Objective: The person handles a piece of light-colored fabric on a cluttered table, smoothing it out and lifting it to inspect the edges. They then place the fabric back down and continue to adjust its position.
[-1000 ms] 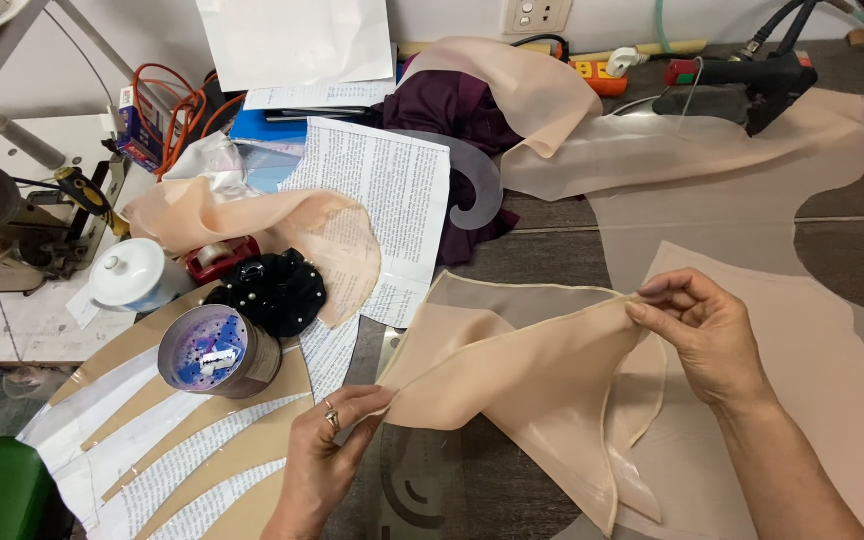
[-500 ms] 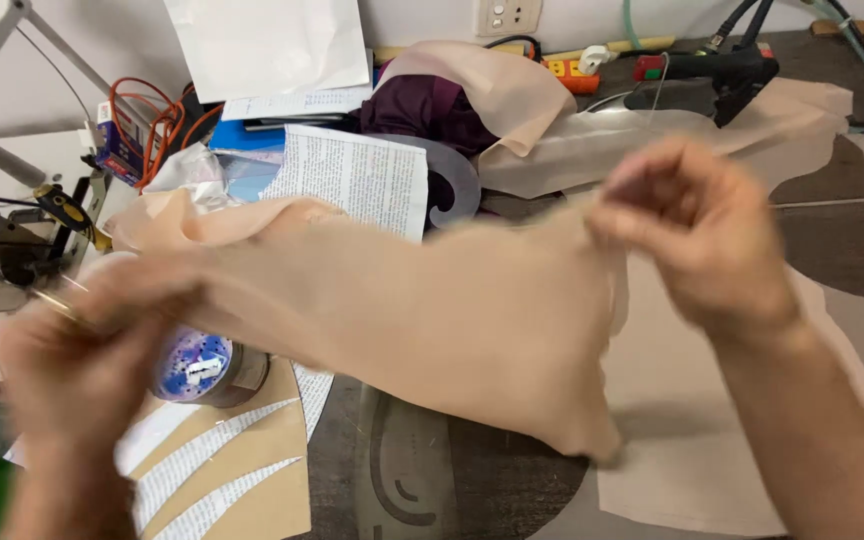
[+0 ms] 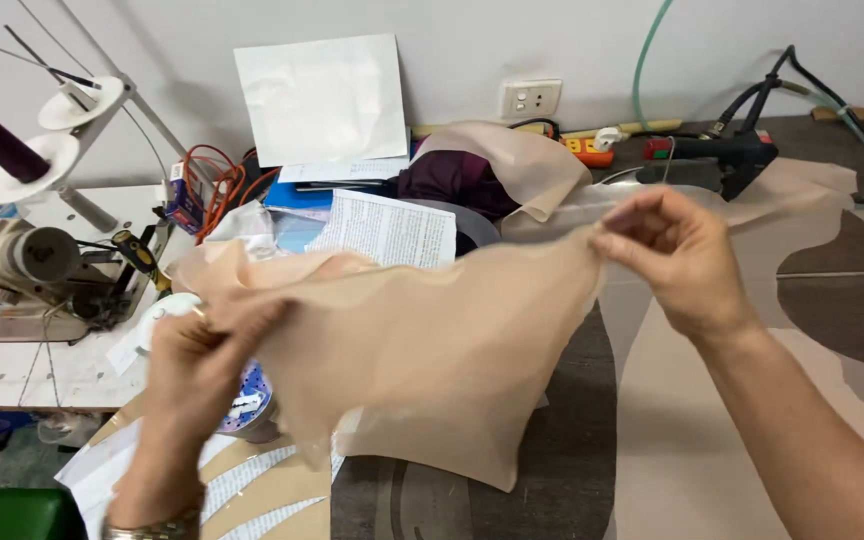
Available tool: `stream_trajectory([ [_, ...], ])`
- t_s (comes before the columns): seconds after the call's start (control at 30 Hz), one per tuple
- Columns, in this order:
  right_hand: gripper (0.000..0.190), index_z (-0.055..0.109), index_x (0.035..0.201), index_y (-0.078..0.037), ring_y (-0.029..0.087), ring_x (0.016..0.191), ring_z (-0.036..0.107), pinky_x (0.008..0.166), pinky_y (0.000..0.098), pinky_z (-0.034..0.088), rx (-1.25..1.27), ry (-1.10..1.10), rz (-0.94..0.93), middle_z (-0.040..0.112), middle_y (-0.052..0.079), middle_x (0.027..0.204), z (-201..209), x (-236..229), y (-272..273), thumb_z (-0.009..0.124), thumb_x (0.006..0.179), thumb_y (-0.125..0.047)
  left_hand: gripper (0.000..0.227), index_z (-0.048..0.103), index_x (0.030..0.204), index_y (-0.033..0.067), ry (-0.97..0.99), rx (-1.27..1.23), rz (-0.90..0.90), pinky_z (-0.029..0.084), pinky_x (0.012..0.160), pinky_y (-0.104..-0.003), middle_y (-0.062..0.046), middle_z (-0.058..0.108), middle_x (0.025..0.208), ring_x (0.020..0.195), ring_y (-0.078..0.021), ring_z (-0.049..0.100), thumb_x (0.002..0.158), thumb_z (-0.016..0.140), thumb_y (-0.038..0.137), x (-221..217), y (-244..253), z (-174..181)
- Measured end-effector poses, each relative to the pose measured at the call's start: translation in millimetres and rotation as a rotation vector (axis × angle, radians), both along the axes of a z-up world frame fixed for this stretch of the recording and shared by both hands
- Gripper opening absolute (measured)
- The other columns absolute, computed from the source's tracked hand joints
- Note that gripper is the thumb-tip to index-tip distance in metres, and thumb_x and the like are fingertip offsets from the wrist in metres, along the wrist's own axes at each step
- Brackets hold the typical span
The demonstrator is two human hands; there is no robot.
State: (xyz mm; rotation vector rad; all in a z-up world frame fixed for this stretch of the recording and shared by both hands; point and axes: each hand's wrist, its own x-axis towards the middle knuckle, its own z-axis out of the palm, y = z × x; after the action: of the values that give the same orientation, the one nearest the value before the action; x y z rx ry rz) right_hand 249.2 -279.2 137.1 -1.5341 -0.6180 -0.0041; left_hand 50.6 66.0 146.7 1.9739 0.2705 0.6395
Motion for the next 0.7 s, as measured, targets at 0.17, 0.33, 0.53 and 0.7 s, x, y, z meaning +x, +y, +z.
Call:
stream_trajectory([
  [0.17, 0.019, 0.062, 0.094, -0.008, 0.008, 0.083, 0.063, 0.081, 0.0205, 0.055, 0.008, 0.057, -0.025, 0.067, 0.003, 0.088, -42, 2, -6, 0.073, 0.081, 0.001, 0.005, 0.075, 0.082, 0.0023, -0.057, -0.216, -0.045, 0.057, 0.077, -0.028, -0.012, 0.076, 0.091, 0.084, -0.0185, 0.070, 0.077, 0.073, 0.002, -2, -15, -35],
  [0.33, 0.019, 0.062, 0.093, -0.008, 0.008, 0.083, 0.062, 0.080, 0.0200, 0.053, -0.011, 0.090, -0.078, 0.066, 0.003, 0.087, -56, 0, -12, 0.073, 0.080, 0.000, 0.014, 0.075, 0.085, -0.0016, -0.072, -0.442, 0.108, 0.053, 0.076, -0.024, -0.012, 0.075, 0.086, 0.084, -0.0159, 0.067, 0.072, 0.077, -0.004, -3, -20, -60],
  [0.53, 0.019, 0.063, 0.093, -0.008, 0.011, 0.083, 0.063, 0.080, 0.0207, 0.054, 0.003, 0.111, -0.111, 0.067, 0.005, 0.087, -55, -2, -16, 0.073, 0.080, 0.000, 0.010, 0.075, 0.082, -0.0034, -0.091, -0.426, 0.002, 0.051, 0.076, -0.025, -0.009, 0.073, 0.089, 0.085, -0.0149, 0.064, 0.081, 0.071, 0.005, -8, -30, -55],
  [0.7, 0.020, 0.062, 0.094, -0.008, 0.011, 0.082, 0.064, 0.079, 0.0208, 0.054, 0.014, 0.111, -0.123, 0.067, 0.005, 0.087, -61, -1, -19, 0.073, 0.079, -0.001, 0.006, 0.075, 0.082, 0.0003, -0.128, -0.464, 0.040, 0.054, 0.077, -0.026, -0.011, 0.075, 0.085, 0.084, -0.0167, 0.068, 0.076, 0.075, 0.000, -9, -33, -69],
])
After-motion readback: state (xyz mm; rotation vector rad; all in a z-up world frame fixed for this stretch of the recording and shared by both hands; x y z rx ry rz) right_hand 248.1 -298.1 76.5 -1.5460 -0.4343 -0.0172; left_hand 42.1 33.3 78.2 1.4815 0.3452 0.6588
